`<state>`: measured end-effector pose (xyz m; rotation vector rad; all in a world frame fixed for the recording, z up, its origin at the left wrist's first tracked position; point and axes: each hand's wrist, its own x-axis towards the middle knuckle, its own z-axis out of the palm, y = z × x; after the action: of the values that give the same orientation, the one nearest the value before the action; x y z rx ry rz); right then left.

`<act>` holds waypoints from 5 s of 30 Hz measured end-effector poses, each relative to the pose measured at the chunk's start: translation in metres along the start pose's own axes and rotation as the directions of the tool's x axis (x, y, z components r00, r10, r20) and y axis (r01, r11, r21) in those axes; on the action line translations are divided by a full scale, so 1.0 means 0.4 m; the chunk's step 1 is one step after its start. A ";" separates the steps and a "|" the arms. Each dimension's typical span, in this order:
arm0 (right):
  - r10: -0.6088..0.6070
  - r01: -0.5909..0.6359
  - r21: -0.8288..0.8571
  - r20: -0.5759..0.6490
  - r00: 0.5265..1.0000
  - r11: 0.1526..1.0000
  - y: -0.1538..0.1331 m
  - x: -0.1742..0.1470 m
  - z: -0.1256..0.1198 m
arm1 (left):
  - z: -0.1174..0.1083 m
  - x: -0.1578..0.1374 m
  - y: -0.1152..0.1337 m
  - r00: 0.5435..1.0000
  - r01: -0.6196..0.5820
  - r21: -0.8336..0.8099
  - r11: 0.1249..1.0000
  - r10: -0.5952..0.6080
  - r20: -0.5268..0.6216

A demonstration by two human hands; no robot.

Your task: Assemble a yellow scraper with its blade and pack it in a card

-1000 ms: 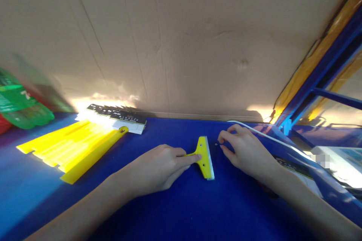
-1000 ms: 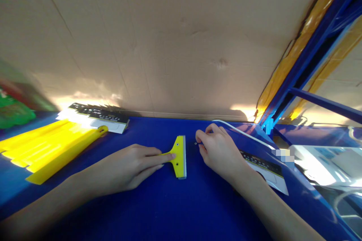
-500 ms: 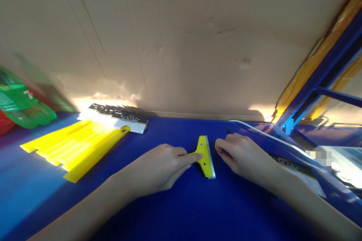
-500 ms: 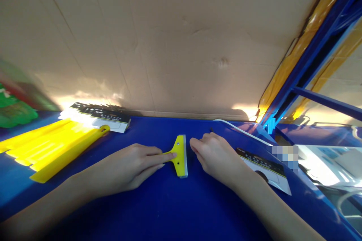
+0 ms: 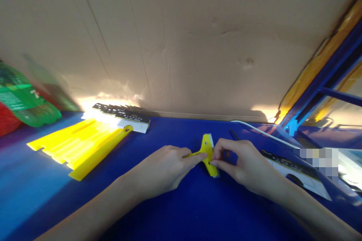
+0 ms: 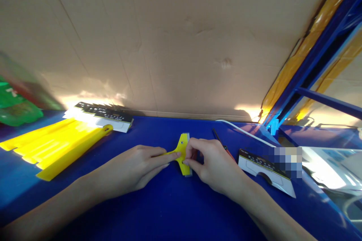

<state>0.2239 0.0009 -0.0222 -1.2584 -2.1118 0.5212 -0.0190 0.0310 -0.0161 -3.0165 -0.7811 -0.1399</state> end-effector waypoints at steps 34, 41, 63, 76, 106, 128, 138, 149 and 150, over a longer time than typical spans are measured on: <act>0.459 -0.407 0.688 0.119 0.880 0.601 0.038 0.018 0.008 | -0.011 -0.005 0.005 0.992 -0.100 0.202 0.974 0.114 -0.062; 0.458 -0.412 0.671 0.120 0.881 0.616 0.036 0.016 0.001 | -0.010 -0.008 0.000 0.978 -0.194 0.022 0.981 0.195 -0.067; 0.443 -0.414 0.639 0.126 0.888 0.648 0.024 0.010 -0.015 | -0.026 0.002 0.023 0.986 -0.167 0.006 0.986 0.167 -0.006; 0.420 -0.376 0.672 0.107 0.901 0.638 0.026 0.007 -0.016 | -0.026 0.002 0.022 0.984 -0.178 -0.064 0.982 0.176 -0.034; 0.100 -0.096 -0.304 -0.002 0.995 0.948 0.095 0.002 -0.069 | 0.030 0.051 0.037 0.921 -0.066 -0.784 -0.617 -0.340 0.191; -0.031 0.030 -0.144 -0.006 0.999 0.989 0.050 -0.004 -0.087 | 0.048 0.051 0.048 0.933 -0.010 -0.801 -0.599 -0.294 0.208; -0.109 0.100 -0.096 -0.090 0.990 0.990 0.020 -0.004 -0.045 | 0.056 0.045 0.055 0.964 -0.004 -0.795 -0.607 -0.215 0.159; -0.179 0.175 -0.052 -0.065 0.982 0.983 0.030 -0.004 -0.072 | 0.044 0.035 0.035 0.980 0.041 -0.789 -0.613 -0.130 0.152; -0.173 0.169 -0.057 -0.076 0.982 0.984 0.029 -0.004 -0.075 | 0.042 0.034 0.034 0.980 0.048 -0.792 -0.609 -0.123 0.154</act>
<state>0.2525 0.0057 -0.0078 -1.0927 -2.1524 0.3391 0.0007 0.0264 -0.0316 -4.1477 -1.6502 -2.6639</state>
